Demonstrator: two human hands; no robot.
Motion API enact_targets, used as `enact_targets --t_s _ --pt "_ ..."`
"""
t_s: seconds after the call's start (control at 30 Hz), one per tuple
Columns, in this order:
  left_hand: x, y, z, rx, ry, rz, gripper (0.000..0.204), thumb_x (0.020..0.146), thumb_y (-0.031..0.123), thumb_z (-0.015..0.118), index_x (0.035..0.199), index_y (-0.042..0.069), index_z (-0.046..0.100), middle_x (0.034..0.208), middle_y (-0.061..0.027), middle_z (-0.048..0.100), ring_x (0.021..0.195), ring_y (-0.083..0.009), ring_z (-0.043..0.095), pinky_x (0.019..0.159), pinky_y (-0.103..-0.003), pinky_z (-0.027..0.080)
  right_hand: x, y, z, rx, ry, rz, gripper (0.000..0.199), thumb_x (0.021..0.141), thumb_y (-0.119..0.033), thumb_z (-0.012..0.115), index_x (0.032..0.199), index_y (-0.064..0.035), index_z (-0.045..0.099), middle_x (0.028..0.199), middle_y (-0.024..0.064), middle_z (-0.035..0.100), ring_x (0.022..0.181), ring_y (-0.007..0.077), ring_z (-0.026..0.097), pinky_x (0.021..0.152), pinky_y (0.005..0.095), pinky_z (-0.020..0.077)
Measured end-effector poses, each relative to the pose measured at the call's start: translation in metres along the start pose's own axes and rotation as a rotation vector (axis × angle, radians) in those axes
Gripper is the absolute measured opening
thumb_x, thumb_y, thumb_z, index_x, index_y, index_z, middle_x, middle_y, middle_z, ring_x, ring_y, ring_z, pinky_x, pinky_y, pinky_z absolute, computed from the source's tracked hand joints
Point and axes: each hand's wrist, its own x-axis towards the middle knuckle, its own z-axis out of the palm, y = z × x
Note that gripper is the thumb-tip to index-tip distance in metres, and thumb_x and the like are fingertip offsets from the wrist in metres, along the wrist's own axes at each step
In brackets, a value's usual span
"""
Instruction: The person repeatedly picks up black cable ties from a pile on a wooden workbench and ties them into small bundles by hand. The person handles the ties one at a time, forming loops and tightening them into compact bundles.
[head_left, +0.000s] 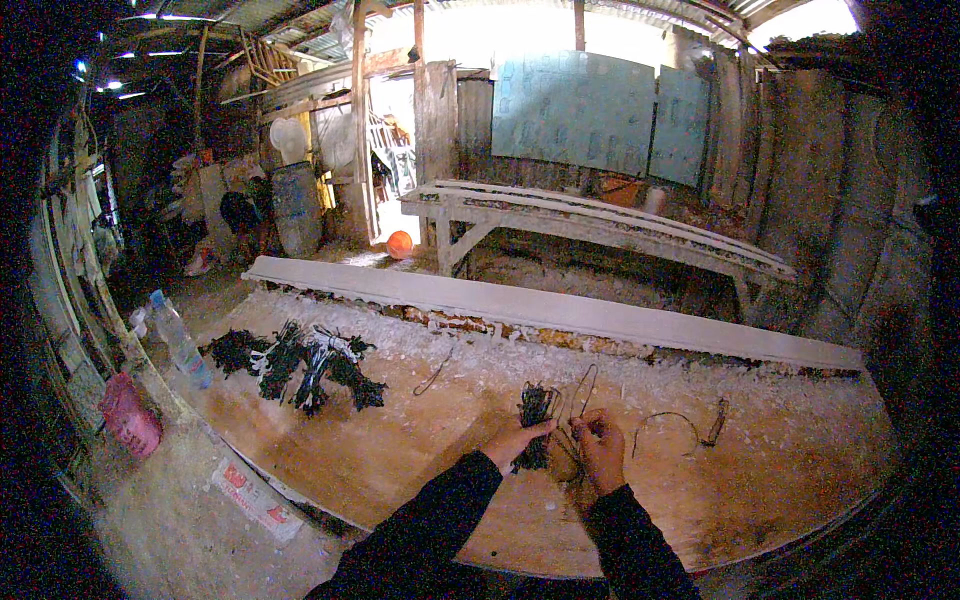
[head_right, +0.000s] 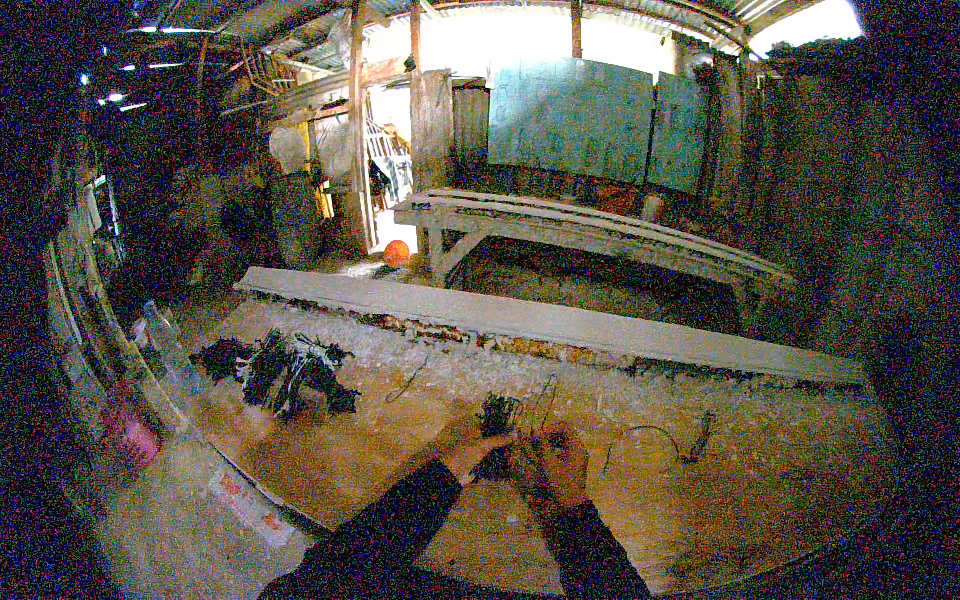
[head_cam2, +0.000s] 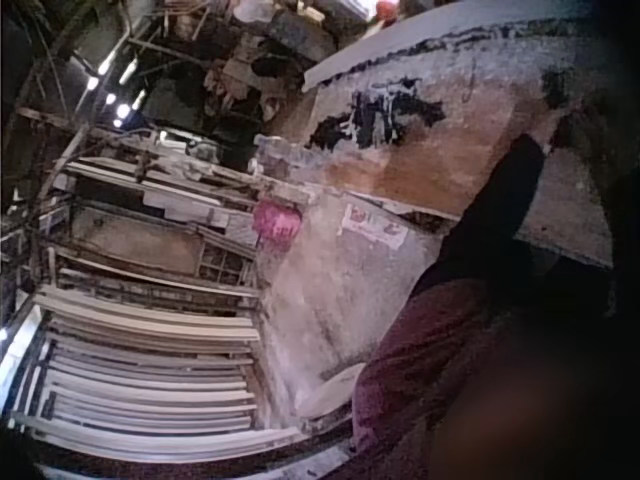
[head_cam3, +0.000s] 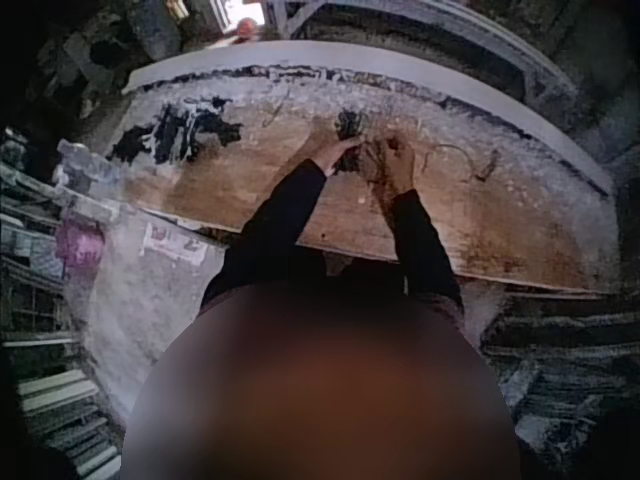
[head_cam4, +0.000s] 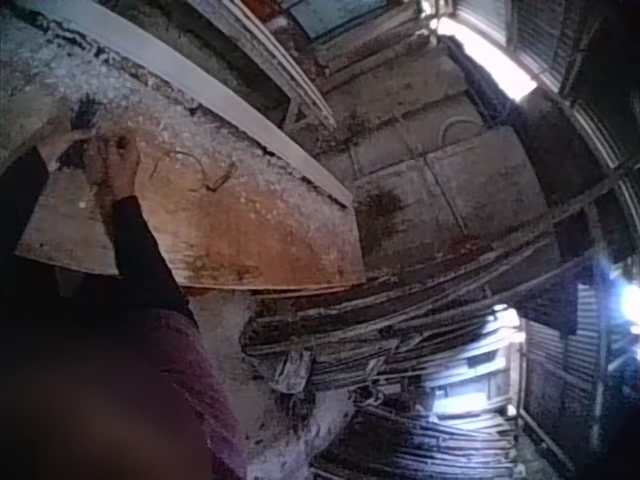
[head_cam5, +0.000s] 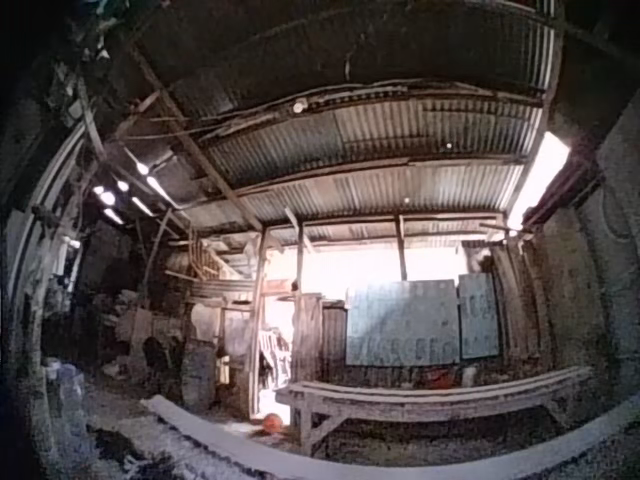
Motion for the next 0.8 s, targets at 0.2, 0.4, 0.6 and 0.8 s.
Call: enact_targets --t_s 0.2,0.4,0.6,0.8 --pt "0.0 0.001 -0.001 -0.146 -0.058 0.007 0.025 0.078 0.031 0.059 0.086 0.009 0.054 0.07 0.0002 0.055 0.062 -0.0118 0.054 0.058 -0.025 0.045 0.0 0.002 0.004 0.169 0.09 0.085 0.011 0.078 -0.004 0.055 0.075 -0.0057 0.045 0.071 0.0018 0.052 0.068 0.0118 0.054 0.063 0.024 0.0424" --pt "0.001 0.002 -0.005 -0.171 -0.078 0.067 0.031 0.08 0.035 0.056 0.098 0.01 0.053 0.065 0.0027 0.047 0.061 -0.0091 0.05 0.059 -0.024 0.045 0.001 0.002 0.0 0.019 0.054 0.001 0.012 0.076 -0.002 0.057 0.074 -0.0063 0.046 0.071 0.0008 0.051 0.068 0.0106 0.052 0.064 0.0231 0.0422" --pt "-0.001 0.005 -0.005 -0.121 -0.034 0.057 0.032 0.08 0.036 0.055 0.1 0.011 0.053 0.059 0.0056 0.038 0.057 -0.0066 0.044 0.054 -0.022 0.042 0.001 0.01 -0.001 0.043 0.041 -0.021 0.014 0.073 0.0 0.059 0.076 -0.0064 0.047 0.071 -0.0007 0.049 0.067 0.0084 0.048 0.065 0.0226 0.042" --pt "0.008 -0.006 -0.006 -0.004 -0.017 0.091 0.029 0.078 0.031 0.059 0.097 0.009 0.055 0.063 0.0053 0.045 0.057 -0.0063 0.044 0.051 -0.021 0.035 -0.001 0.003 0.001 0.075 -0.024 0.042 0.015 0.071 0.002 0.058 0.078 -0.0059 0.048 0.073 0.0001 0.05 0.069 0.0095 0.05 0.063 0.0242 0.0449"
